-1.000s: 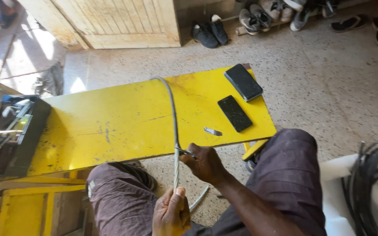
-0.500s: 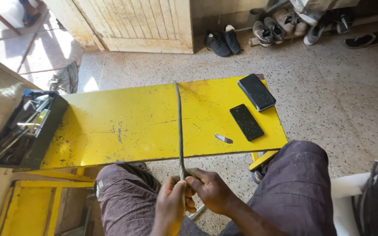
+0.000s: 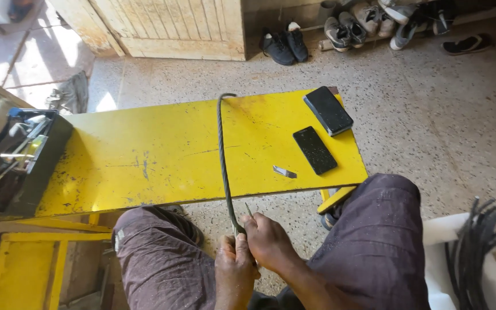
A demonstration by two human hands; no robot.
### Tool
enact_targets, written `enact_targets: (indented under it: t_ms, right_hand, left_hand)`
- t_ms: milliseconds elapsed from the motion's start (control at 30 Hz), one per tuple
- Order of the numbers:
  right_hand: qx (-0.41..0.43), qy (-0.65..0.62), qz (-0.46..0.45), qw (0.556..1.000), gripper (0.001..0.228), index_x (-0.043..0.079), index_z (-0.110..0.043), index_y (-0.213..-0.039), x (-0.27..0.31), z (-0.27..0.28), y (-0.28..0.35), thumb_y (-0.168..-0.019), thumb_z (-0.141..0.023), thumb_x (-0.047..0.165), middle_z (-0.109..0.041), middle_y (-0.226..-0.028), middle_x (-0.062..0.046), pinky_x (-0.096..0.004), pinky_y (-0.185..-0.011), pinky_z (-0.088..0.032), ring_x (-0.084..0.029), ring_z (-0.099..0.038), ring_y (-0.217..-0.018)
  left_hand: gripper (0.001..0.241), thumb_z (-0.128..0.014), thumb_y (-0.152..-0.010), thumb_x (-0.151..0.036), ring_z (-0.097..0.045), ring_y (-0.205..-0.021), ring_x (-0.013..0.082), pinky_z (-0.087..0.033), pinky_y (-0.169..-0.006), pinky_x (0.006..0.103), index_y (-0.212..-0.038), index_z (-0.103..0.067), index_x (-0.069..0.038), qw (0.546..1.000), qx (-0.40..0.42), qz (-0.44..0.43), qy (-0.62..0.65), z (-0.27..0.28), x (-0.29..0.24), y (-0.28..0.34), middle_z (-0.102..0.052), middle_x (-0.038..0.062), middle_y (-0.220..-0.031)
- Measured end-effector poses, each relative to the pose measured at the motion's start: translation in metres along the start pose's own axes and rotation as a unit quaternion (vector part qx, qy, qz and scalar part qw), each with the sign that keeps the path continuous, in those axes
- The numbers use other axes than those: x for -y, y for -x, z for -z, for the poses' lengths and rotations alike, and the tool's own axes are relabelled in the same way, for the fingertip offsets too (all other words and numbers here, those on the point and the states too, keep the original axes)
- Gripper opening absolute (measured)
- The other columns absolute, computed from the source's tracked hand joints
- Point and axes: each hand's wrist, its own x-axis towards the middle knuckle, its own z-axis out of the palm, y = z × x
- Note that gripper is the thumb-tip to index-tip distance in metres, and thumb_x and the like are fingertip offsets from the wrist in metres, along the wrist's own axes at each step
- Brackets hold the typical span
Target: Stripping the outer insulation from a long electrical cable using a utility knife blade on a yellow workbench.
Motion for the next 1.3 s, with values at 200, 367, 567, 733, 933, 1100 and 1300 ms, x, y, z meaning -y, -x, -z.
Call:
enact_targets:
  t_ms: [200, 367, 567, 733, 933, 1100, 1300]
  right_hand:
    - [-0.026, -0.242, -0.057, 0.968, 0.060, 0.017, -0.058, -0.073, -0.046, -0.025, -0.035, -0.107, -0.044, 0.065, -0.059, -0.071, -0.003, -0.038, -0.064, -0.043, -0.019, -0.056, -0.068]
    - [-0.113, -0.220, 0.029, 0.968, 0.068, 0.016, -0.054, -0.062, -0.071, -0.052, -0.066, -0.105, -0.042, 0.068, -0.059, -0.059, -0.003, -0.041, -0.060, -0.040, -0.019, -0.053, -0.057]
    - [-0.210, -0.175, 0.222, 0.936, 0.067, 0.013, -0.055, -0.061, -0.092, -0.067, -0.083, -0.108, -0.034, 0.056, -0.055, -0.053, -0.003, -0.040, -0.051, -0.033, -0.018, -0.051, -0.049]
    - [-0.251, -0.104, 0.252, 0.929, 0.073, 0.011, -0.057, -0.064, -0.108, -0.074, -0.114, -0.106, -0.018, 0.055, -0.061, -0.057, -0.008, -0.043, -0.052, -0.038, -0.027, -0.059, -0.050]
    - [-0.223, -0.124, -0.045, 0.966, 0.070, 0.011, -0.062, -0.074, -0.168, -0.038, -0.142, -0.110, -0.022, 0.056, -0.064, -0.071, -0.009, -0.041, -0.059, -0.039, -0.024, -0.056, -0.065]
    - [-0.159, -0.107, -0.002, 0.982, 0.051, 0.014, -0.063, -0.084, -0.143, -0.062, -0.139, -0.104, -0.034, 0.051, -0.065, -0.078, -0.010, -0.045, -0.065, -0.040, -0.026, -0.058, -0.071]
    - [0.012, -0.166, 0.046, 0.985, 0.044, 0.015, -0.073, -0.113, -0.059, -0.016, -0.055, -0.108, -0.044, 0.048, -0.070, -0.086, -0.005, -0.036, -0.073, -0.047, -0.018, -0.064, -0.078]
  left_hand:
    - [0.034, -0.047, -0.111, -0.041, -0.056, -0.062, 0.0183, -0.044, -0.066, 0.0409, -0.089, -0.055, -0.017, 0.992, 0.110, -0.032, -0.048, -0.008, 0.006, 0.005, -0.062, 0.002, -0.070]
    - [0.025, -0.050, -0.097, -0.032, -0.042, -0.074, 0.0176, -0.034, -0.069, 0.0410, -0.078, -0.046, -0.016, 0.992, 0.119, 0.016, 0.044, -0.007, 0.010, 0.007, -0.046, 0.001, -0.077]
    - [0.043, -0.050, -0.105, -0.055, -0.058, -0.086, 0.0104, -0.043, -0.078, 0.0336, -0.097, -0.074, -0.020, 0.987, 0.131, 0.021, 0.089, -0.004, 0.008, 0.015, -0.067, -0.006, -0.088]
    - [0.031, -0.063, -0.105, -0.042, -0.047, -0.075, 0.0117, -0.039, -0.072, 0.0330, -0.098, -0.075, -0.014, 0.970, 0.157, -0.017, 0.182, -0.010, 0.032, 0.008, -0.056, -0.003, -0.077]
    - [0.039, -0.073, -0.102, -0.049, -0.037, -0.061, 0.0090, -0.024, -0.058, 0.0296, -0.084, -0.059, -0.017, 0.945, 0.277, -0.034, 0.172, -0.005, 0.057, 0.059, -0.042, -0.005, -0.069]
    - [0.034, -0.075, -0.104, -0.035, -0.031, -0.053, 0.0099, -0.018, -0.053, 0.0307, -0.087, -0.058, -0.012, 0.909, 0.268, 0.046, 0.317, 0.020, 0.054, 0.048, -0.035, -0.003, -0.064]
    - [0.025, -0.064, -0.113, -0.031, -0.026, -0.039, 0.0071, -0.016, -0.036, 0.0269, -0.095, -0.054, -0.016, 0.829, 0.303, 0.106, 0.458, 0.035, 0.074, 0.021, -0.032, -0.005, -0.061]
